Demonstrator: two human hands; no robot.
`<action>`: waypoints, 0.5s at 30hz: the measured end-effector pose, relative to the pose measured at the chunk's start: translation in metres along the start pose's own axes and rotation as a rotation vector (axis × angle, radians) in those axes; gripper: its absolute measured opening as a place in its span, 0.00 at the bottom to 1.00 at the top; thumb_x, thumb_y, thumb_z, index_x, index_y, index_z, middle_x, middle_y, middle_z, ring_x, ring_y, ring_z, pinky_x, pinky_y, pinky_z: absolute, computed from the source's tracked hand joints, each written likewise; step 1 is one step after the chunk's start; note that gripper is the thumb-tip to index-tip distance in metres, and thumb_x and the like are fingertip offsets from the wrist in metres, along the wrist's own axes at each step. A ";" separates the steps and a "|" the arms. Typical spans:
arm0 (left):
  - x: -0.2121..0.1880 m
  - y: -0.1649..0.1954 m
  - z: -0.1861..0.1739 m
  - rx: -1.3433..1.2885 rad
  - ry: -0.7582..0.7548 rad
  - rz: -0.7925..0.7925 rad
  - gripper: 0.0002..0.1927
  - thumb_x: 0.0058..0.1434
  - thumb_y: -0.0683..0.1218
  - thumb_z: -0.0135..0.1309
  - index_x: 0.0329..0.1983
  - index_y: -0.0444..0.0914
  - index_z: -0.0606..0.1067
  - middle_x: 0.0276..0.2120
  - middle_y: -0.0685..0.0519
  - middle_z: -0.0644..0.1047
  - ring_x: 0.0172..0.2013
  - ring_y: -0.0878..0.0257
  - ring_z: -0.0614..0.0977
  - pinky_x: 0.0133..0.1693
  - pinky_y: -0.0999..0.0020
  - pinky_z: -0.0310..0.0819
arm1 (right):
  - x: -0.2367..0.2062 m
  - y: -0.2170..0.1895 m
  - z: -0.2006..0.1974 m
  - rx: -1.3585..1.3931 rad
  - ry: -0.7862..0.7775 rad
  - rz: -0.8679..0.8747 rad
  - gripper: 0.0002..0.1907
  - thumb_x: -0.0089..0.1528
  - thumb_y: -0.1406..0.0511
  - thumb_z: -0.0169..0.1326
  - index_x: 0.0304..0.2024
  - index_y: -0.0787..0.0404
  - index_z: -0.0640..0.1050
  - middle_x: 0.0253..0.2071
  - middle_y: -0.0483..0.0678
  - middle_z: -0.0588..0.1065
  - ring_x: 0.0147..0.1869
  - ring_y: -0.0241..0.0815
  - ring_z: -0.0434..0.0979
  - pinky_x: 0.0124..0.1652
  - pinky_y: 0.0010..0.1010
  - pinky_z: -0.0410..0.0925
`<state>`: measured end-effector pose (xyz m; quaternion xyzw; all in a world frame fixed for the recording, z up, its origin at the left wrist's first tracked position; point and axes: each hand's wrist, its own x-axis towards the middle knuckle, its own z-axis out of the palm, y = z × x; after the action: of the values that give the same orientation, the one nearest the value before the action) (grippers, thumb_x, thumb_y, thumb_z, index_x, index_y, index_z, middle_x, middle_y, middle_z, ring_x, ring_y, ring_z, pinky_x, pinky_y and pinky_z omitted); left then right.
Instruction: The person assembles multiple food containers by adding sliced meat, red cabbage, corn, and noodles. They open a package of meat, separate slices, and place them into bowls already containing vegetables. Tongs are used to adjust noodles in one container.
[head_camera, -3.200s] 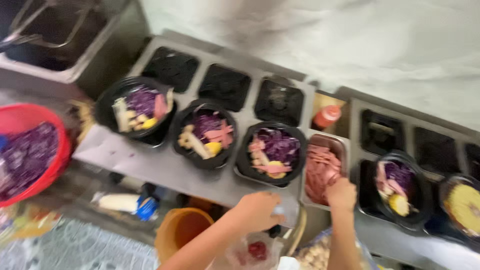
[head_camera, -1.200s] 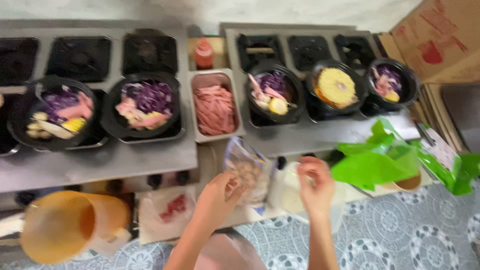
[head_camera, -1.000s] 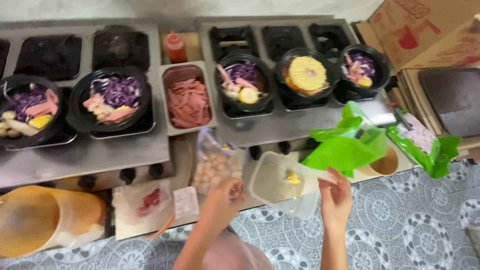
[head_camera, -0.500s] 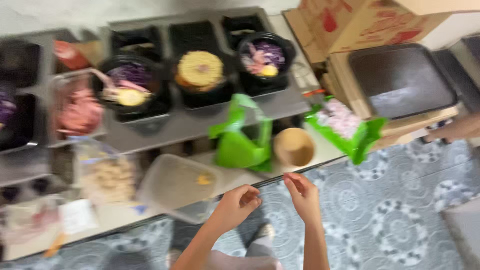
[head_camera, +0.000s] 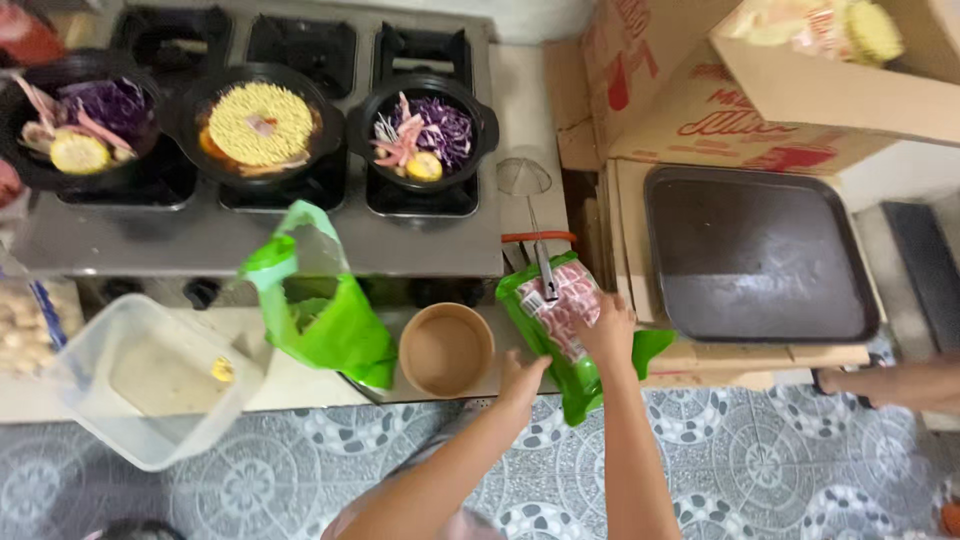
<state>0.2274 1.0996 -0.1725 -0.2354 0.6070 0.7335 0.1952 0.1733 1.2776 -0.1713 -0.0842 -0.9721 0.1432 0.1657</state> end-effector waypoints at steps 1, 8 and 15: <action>0.009 0.002 0.012 0.037 0.057 0.021 0.42 0.57 0.51 0.72 0.66 0.34 0.60 0.55 0.49 0.70 0.54 0.62 0.72 0.53 0.64 0.67 | 0.010 0.011 0.010 0.067 -0.049 0.038 0.35 0.51 0.56 0.68 0.57 0.64 0.76 0.52 0.63 0.76 0.54 0.65 0.74 0.54 0.51 0.67; 0.030 0.002 0.056 -0.109 0.134 -0.012 0.27 0.45 0.48 0.71 0.47 0.32 0.80 0.40 0.46 0.84 0.38 0.57 0.84 0.41 0.62 0.78 | 0.053 0.046 0.030 0.084 -0.588 0.264 0.44 0.48 0.42 0.71 0.55 0.65 0.77 0.49 0.59 0.80 0.53 0.57 0.79 0.51 0.50 0.66; 0.022 -0.023 0.049 -0.277 0.137 -0.007 0.26 0.47 0.43 0.67 0.50 0.35 0.77 0.40 0.49 0.83 0.39 0.59 0.84 0.42 0.62 0.79 | 0.042 0.068 0.037 0.414 -0.657 0.148 0.35 0.52 0.44 0.67 0.44 0.69 0.82 0.39 0.59 0.83 0.43 0.52 0.84 0.44 0.38 0.73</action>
<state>0.2174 1.1520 -0.1963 -0.3117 0.5112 0.7917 0.1215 0.1296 1.3411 -0.2126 -0.0687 -0.9152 0.3671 -0.1516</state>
